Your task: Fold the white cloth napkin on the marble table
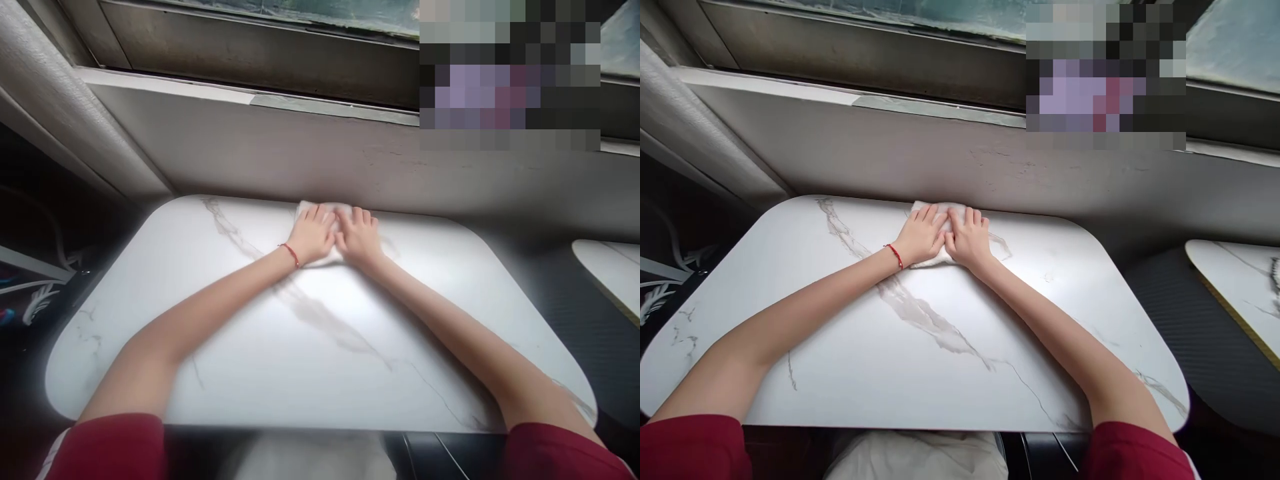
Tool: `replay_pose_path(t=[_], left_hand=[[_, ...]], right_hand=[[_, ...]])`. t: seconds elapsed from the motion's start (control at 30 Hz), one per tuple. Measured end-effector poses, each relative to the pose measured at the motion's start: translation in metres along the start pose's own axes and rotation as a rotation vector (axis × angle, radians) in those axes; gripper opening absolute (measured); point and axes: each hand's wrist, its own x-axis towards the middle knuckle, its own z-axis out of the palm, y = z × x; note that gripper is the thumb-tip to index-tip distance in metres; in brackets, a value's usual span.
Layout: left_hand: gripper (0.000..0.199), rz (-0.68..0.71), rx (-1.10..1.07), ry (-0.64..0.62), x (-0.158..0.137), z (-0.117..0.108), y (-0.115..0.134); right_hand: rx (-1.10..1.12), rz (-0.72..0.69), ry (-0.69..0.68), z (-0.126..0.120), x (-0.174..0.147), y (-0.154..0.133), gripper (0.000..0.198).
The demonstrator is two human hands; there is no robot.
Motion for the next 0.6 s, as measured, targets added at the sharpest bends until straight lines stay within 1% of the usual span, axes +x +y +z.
replay_pose_path(t=[0.1, 0.2, 0.43, 0.6], left_hand=[[0.051, -0.015, -0.023, 0.016, 0.01, 0.006, -0.022], [0.051, -0.022, -0.042, 0.031, 0.015, 0.008, -0.032], [0.049, -0.08, -0.067, 0.039, 0.019, 0.008, -0.033], [0.058, -0.112, -0.084, 0.048, 0.018, 0.012, -0.039]], right_hand=[[0.016, 0.057, 0.03, 0.009, 0.017, -0.009, 0.056], [0.046, 0.064, 0.055, 0.013, 0.024, -0.012, 0.055], [0.13, 0.076, 0.04, 0.013, 0.026, -0.008, 0.053], [0.131, 0.072, 0.028, 0.01, 0.025, -0.01, 0.053]])
